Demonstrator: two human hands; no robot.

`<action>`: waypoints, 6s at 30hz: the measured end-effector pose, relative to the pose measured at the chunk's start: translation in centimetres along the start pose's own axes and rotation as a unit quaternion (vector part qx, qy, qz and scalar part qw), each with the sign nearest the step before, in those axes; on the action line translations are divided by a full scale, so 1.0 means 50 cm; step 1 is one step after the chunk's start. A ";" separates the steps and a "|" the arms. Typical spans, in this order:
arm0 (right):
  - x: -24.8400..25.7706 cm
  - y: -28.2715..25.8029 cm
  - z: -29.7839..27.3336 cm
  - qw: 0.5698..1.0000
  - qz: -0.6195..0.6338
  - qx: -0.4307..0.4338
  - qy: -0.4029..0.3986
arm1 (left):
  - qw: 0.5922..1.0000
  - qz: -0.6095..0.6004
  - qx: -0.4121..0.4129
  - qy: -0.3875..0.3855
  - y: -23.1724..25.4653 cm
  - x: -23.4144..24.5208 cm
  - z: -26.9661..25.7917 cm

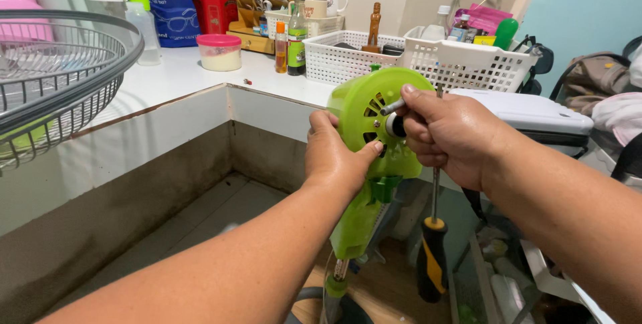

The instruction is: The person uses a screwdriver to loosen and remove screws from the rear housing of a green electric fan. They detach the rear cover and set it aside, exposing the fan's internal components.

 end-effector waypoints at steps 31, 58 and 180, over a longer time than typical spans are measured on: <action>0.081 0.008 0.020 0.987 0.127 -0.058 -0.085 | 0.929 0.215 -0.262 -0.147 0.100 -0.014 0.078; 0.196 0.113 0.022 0.969 0.204 -0.089 0.111 | 0.951 0.143 -0.224 -0.156 0.115 0.019 0.059; 0.146 0.215 -0.032 0.964 -0.061 0.114 0.234 | 0.970 0.038 -0.223 -0.092 0.160 -0.049 0.022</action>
Point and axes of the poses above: each hand's wrist, its own z-axis towards the middle knuckle, its own x-axis out of the back of the hand, y = z × x, the point moved 1 cm from there along z, towards the middle knuckle, and after that the axes turned 3 degrees about -z, right-handed, at the moved point
